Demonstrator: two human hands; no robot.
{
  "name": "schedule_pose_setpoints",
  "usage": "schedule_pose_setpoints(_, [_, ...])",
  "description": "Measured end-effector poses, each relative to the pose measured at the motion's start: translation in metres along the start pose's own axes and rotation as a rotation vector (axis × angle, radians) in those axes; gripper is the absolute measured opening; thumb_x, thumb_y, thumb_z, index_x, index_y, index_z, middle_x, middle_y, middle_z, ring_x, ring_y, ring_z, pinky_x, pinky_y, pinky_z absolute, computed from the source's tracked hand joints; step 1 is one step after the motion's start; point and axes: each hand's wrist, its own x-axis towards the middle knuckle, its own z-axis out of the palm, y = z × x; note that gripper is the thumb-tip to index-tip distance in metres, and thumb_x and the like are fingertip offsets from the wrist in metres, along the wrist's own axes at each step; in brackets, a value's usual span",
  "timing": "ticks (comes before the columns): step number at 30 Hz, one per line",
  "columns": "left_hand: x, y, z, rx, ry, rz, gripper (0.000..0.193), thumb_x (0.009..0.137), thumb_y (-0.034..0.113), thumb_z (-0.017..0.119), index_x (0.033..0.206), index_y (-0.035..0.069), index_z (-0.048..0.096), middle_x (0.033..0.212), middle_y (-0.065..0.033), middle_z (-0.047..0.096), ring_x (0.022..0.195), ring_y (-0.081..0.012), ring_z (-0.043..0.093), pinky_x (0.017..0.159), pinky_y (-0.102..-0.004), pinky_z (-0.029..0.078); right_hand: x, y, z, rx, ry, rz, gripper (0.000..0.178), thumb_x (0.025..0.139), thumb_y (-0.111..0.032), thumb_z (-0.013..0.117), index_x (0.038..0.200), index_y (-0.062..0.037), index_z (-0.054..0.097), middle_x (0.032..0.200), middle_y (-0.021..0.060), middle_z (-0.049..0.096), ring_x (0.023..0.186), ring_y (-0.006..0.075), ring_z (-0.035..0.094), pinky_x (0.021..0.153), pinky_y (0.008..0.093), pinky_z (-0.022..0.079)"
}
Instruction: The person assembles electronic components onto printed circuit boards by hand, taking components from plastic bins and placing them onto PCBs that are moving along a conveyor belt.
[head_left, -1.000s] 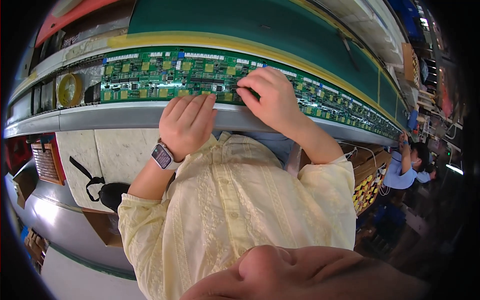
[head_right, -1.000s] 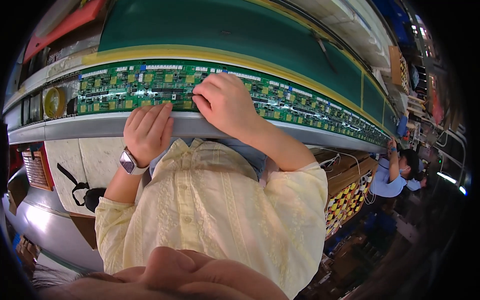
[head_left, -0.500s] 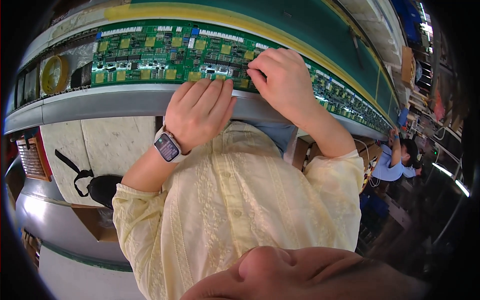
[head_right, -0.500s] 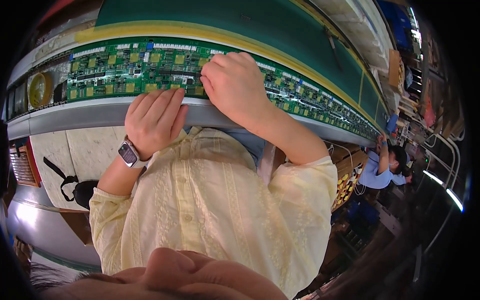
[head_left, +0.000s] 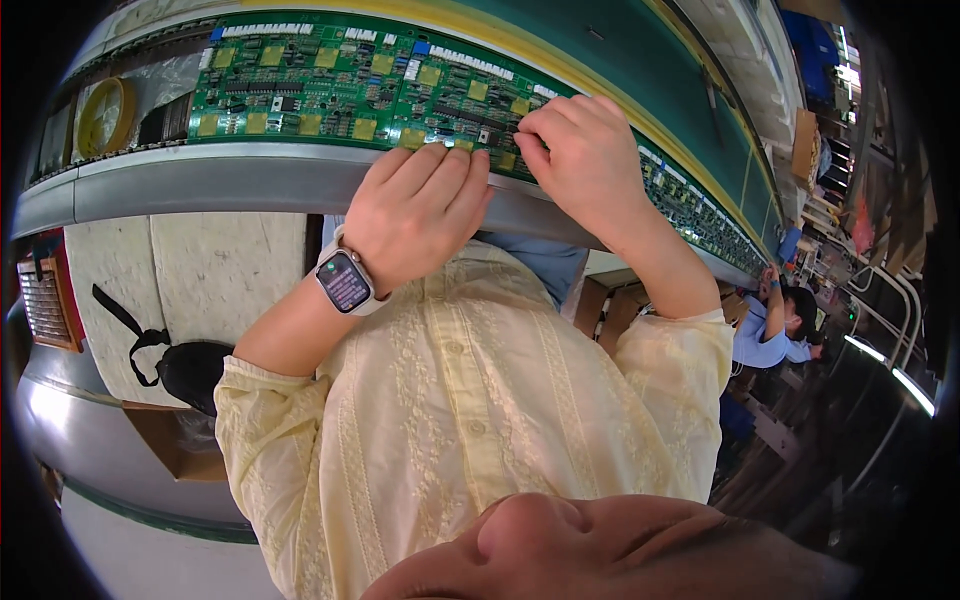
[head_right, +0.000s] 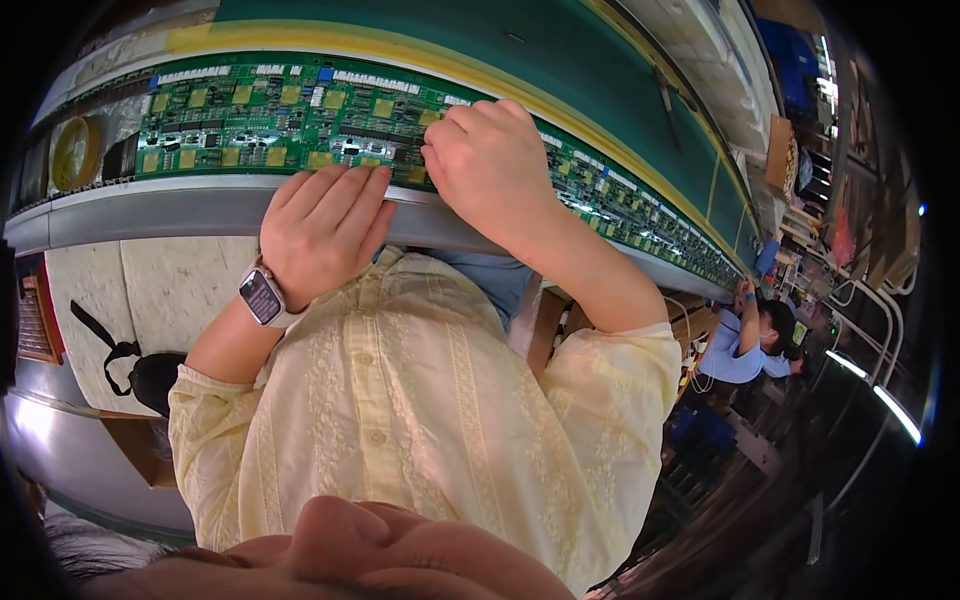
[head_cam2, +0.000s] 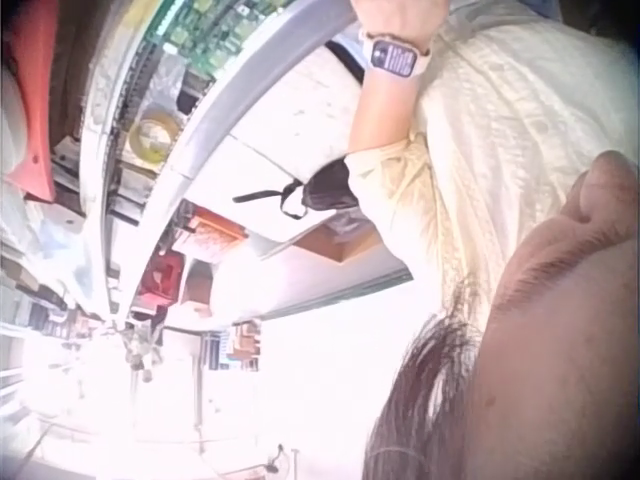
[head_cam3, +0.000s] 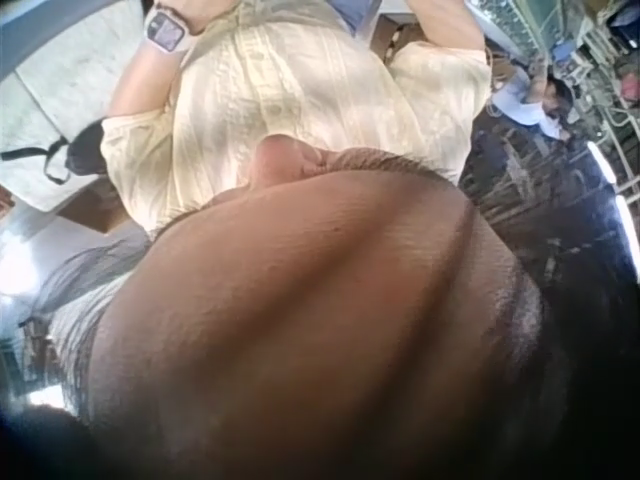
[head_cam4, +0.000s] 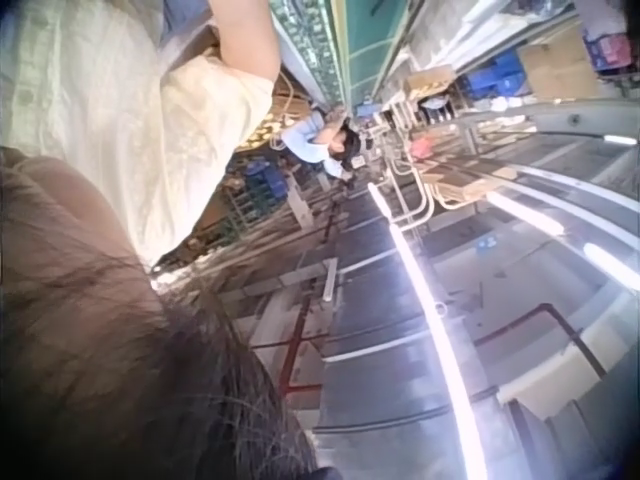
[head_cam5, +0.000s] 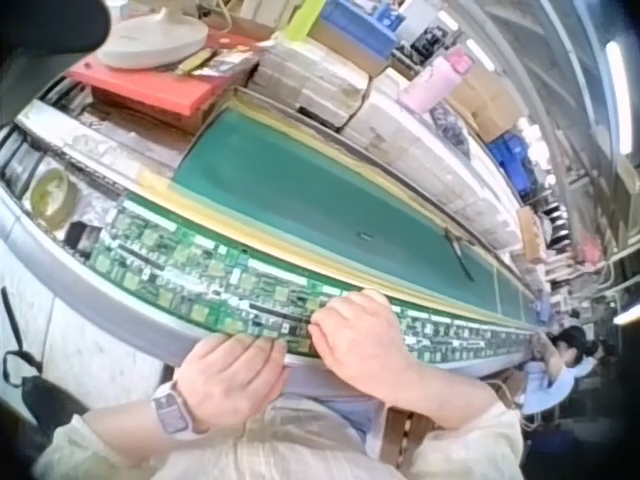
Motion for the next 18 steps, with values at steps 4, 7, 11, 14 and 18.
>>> schedule_pose_setpoints(4, [-0.0001, -0.0002, -0.0001, -0.007, -0.011, -0.004, 0.027, 0.079, 0.015, 0.071, 0.103, 0.002, 0.068, 0.096, -0.0062, 0.067, 0.084, -0.0196, 0.064, 0.071, -0.0328, 0.051, 0.0019, 0.0013, -0.0005, 0.012, -0.028, 0.006, 0.008, 0.075, -0.013, 0.072, 0.075, -0.0075, 0.065, 0.072, 0.0038, 0.06, 0.073, 0.0234, 0.06, 0.07, 0.0376, 0.045])
schedule_pose_setpoints(7, [0.0004, -0.0007, -0.0003, -0.021, -0.022, -0.004, 0.028, 0.078, 0.015, 0.071, 0.103, 0.001, 0.068, 0.096, -0.0064, 0.067, 0.085, -0.0197, 0.064, 0.071, -0.0329, 0.051, 0.0028, 0.0027, -0.0018, 0.017, -0.053, 0.011, 0.008, 0.075, -0.012, 0.072, 0.075, -0.0073, 0.065, 0.072, 0.0042, 0.061, 0.073, 0.0237, 0.061, 0.071, 0.0379, 0.045])
schedule_pose_setpoints(11, [-0.0004, -0.0002, -0.0002, -0.016, -0.016, -0.013, 0.028, 0.078, 0.015, 0.071, 0.103, 0.001, 0.068, 0.096, -0.0064, 0.067, 0.085, -0.0199, 0.064, 0.071, -0.0327, 0.05, 0.0056, 0.0035, -0.0053, 0.035, -0.076, -0.007, 0.008, 0.076, -0.012, 0.072, 0.075, -0.0073, 0.065, 0.072, 0.0045, 0.061, 0.074, 0.0238, 0.061, 0.071, 0.0379, 0.046])
schedule_pose_setpoints(14, [-0.001, -0.0004, -0.0003, -0.018, -0.018, -0.008, 0.028, 0.078, 0.015, 0.071, 0.103, 0.001, 0.068, 0.096, -0.0066, 0.067, 0.085, -0.0199, 0.064, 0.071, -0.0327, 0.05, 0.005, 0.0049, -0.0055, 0.05, -0.091, -0.003, 0.008, 0.076, -0.012, 0.072, 0.076, -0.0072, 0.065, 0.074, 0.0047, 0.063, 0.075, 0.024, 0.062, 0.072, 0.0377, 0.047])
schedule_pose_setpoints(18, [-0.0004, 0.0002, -0.0007, -0.019, -0.015, -0.013, 0.028, 0.078, 0.015, 0.071, 0.103, 0.001, 0.068, 0.097, -0.007, 0.067, 0.085, -0.0199, 0.064, 0.071, -0.033, 0.05, 0.0025, 0.0066, -0.0067, 0.088, -0.071, 0.024, 0.009, 0.075, -0.012, 0.073, 0.077, -0.0075, 0.066, 0.076, 0.0045, 0.064, 0.074, 0.0247, 0.062, 0.072, 0.0375, 0.047])
